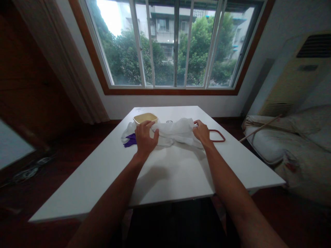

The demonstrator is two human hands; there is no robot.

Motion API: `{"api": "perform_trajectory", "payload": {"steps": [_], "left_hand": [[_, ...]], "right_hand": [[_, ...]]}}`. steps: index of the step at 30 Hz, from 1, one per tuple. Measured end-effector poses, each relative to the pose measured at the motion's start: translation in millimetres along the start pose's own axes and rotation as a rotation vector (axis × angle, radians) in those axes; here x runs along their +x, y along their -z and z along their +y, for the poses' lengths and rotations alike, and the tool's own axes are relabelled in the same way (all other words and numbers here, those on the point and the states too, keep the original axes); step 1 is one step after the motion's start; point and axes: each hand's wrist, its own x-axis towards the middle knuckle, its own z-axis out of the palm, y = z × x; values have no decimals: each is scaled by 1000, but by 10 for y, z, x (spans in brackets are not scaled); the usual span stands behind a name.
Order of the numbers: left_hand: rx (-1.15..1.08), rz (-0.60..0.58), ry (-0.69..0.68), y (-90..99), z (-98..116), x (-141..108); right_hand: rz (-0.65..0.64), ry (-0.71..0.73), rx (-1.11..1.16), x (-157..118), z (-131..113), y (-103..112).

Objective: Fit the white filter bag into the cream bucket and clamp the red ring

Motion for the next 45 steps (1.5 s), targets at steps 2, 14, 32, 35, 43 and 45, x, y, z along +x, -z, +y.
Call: {"api": "perform_trajectory", "payload": {"steps": [2,14,32,35,43,45], "left_hand": [[79,-147,-117,-29,123,-73],[228,-774,103,-554,-4,-540],[288,-827,176,-495,-112,-316],[177,-800,252,-506,-151,-279],[-181,-1065,723,-412,-282,-203],[-504,-1164,955,-369,-272,-203]], "right_hand": [[16,118,48,-51,-108,39],[-384,223,-92,-544,-451,-279],[-450,100,-490,-338,-218,-624],[-414,89,-470,-272,-180,-676],[-274,75,-441,-147,-11,-751],[-246,65,-442,-141,14,-750]]}}
